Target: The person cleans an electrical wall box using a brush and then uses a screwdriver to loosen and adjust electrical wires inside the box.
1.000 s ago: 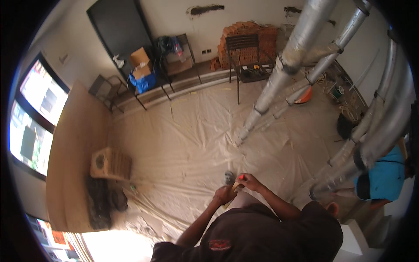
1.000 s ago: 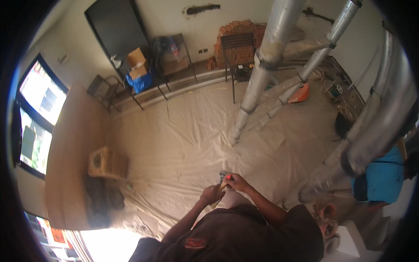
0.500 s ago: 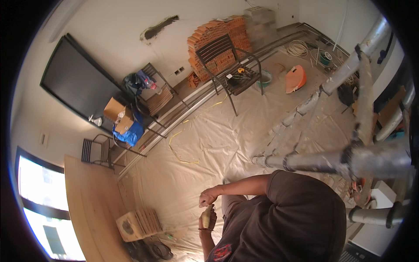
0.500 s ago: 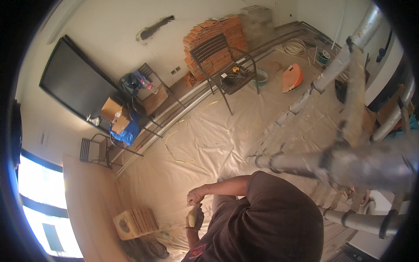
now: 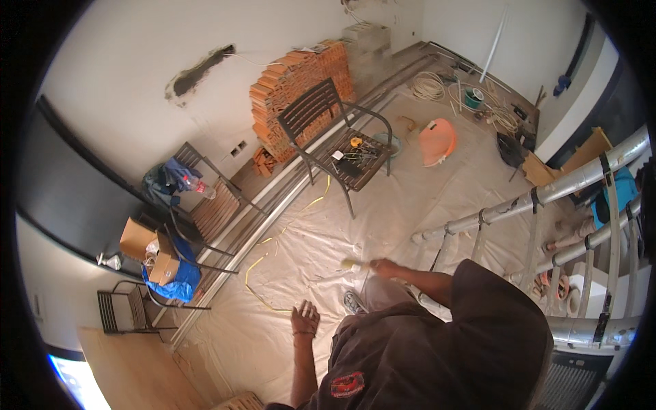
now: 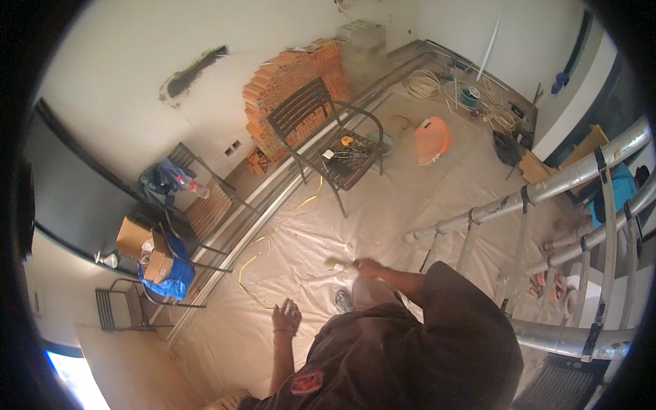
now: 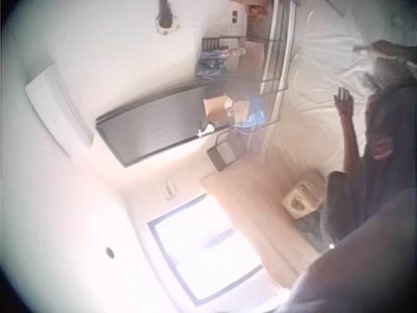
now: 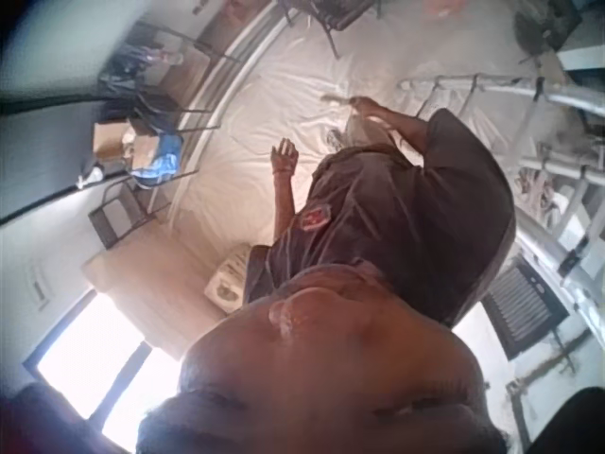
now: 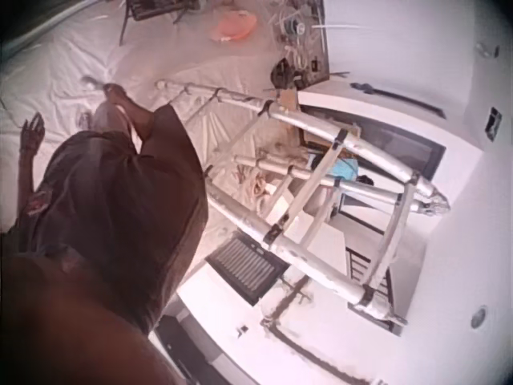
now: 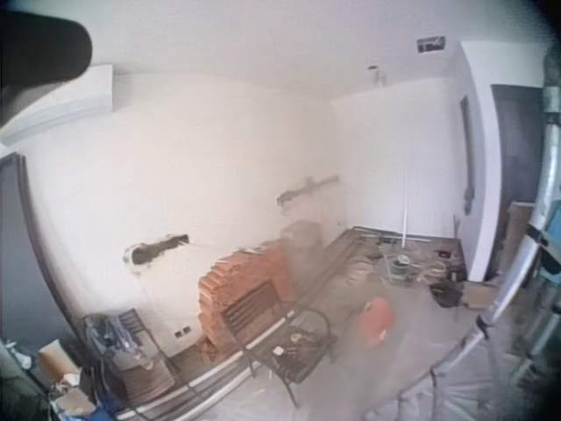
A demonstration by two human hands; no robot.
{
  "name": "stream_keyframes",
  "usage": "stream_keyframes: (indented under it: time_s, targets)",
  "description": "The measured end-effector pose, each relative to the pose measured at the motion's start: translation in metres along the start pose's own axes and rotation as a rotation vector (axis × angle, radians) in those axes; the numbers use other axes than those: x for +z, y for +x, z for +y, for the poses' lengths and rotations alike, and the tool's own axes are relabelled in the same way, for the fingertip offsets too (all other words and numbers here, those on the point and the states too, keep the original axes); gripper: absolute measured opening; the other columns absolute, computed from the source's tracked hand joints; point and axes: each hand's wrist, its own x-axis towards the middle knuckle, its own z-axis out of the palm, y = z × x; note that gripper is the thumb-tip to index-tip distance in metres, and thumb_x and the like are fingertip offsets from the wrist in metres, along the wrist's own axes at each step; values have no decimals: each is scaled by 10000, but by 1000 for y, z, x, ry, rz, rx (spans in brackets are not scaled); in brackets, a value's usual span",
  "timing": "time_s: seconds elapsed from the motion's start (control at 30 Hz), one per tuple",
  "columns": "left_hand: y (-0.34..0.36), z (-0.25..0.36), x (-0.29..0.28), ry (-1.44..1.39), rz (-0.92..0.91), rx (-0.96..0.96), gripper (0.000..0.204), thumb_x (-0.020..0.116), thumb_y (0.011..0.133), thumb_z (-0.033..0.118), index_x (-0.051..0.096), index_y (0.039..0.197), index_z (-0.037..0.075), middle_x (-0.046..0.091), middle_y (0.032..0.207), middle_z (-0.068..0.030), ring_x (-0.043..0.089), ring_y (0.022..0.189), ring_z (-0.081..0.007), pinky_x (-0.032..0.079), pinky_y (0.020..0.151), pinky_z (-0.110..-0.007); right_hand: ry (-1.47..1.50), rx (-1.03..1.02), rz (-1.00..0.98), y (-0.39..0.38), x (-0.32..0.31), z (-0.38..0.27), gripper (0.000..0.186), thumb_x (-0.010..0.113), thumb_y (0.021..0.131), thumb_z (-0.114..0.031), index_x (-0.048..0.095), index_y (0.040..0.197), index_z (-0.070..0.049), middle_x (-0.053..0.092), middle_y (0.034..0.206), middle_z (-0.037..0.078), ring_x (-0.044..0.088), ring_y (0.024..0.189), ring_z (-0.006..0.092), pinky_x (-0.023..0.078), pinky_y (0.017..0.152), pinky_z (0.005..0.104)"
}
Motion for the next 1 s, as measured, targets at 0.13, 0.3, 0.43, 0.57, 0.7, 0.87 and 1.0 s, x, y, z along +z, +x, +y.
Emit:
stream_keyframes:
  time_s: [0.13,0.3,0.43,0.57,0.7,0.87,1.0]
  targets:
    - [74,81,72,173,-32,26,509,395,949,480,487,1280,106,502,1260,-70,531,1021,-215,498,739,-334,-18,-432,676,52,-74,43,412,401,975,-383,598,946,-23,598,708,127,602,660,244,485,625,370]
    - [142,125,166,292,-32,48,505,402,947,474,487,1292,114,497,1281,-71,517,1053,-222,488,750,-340,702,277,614,69,-164,-20,402,545,911,-398,589,861,-2,581,685,142,569,644,257,451,608,377]
    - [211,113,245,404,-46,-43,486,382,961,458,471,1320,143,475,1323,-42,495,1099,-200,461,823,-351,416,272,799,161,-170,52,393,573,896,-416,552,797,-36,489,558,33,488,482,142,370,454,298]
    - [290,88,321,645,-29,-50,461,403,956,452,505,1292,153,534,1249,-77,532,1043,-213,452,844,-356,236,414,687,263,-187,91,329,585,858,-354,572,858,-24,601,691,141,606,655,295,458,593,408]
    - [369,57,413,1011,-29,-58,383,455,957,391,553,1216,126,635,1016,-67,582,809,-139,453,672,-266,120,453,403,356,-191,133,321,572,838,-335,582,979,-46,641,815,189,628,784,376,486,687,469]
    - [567,14,498,1369,-175,8,286,494,953,312,591,1111,93,653,920,-46,608,718,-116,471,556,-248,-48,260,298,475,-254,140,478,607,803,-303,517,1241,-134,644,858,193,628,804,372,511,721,461]
    - [786,12,466,1386,-324,158,229,520,923,221,581,1082,68,630,837,-15,596,692,-111,473,540,-235,-58,75,393,563,-260,196,497,664,739,-279,571,1204,-134,643,878,164,631,800,348,509,719,461]
